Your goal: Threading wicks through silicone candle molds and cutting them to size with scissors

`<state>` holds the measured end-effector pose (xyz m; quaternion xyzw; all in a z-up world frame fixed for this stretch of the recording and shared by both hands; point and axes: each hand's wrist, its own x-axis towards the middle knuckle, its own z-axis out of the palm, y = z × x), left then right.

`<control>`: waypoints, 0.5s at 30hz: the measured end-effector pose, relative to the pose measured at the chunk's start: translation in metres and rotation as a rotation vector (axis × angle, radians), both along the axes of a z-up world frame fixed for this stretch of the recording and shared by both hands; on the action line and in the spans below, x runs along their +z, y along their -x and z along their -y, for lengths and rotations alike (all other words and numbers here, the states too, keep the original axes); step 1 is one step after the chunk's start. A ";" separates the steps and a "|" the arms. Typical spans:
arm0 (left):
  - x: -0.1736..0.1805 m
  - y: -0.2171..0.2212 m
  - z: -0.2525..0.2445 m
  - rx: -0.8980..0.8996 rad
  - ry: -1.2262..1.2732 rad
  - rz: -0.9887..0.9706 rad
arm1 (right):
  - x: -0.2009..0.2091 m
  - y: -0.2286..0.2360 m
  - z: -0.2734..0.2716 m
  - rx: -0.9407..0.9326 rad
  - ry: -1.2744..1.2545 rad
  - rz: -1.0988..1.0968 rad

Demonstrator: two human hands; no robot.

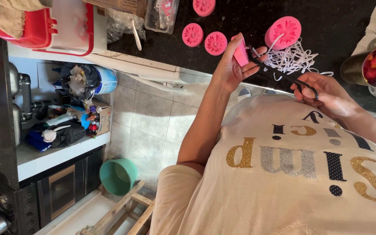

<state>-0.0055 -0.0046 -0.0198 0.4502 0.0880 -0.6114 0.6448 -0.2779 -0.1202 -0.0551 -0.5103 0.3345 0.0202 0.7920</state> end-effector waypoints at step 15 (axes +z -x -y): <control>-0.002 0.004 0.003 0.068 0.056 -0.057 | -0.016 0.002 0.003 -0.030 -0.017 0.196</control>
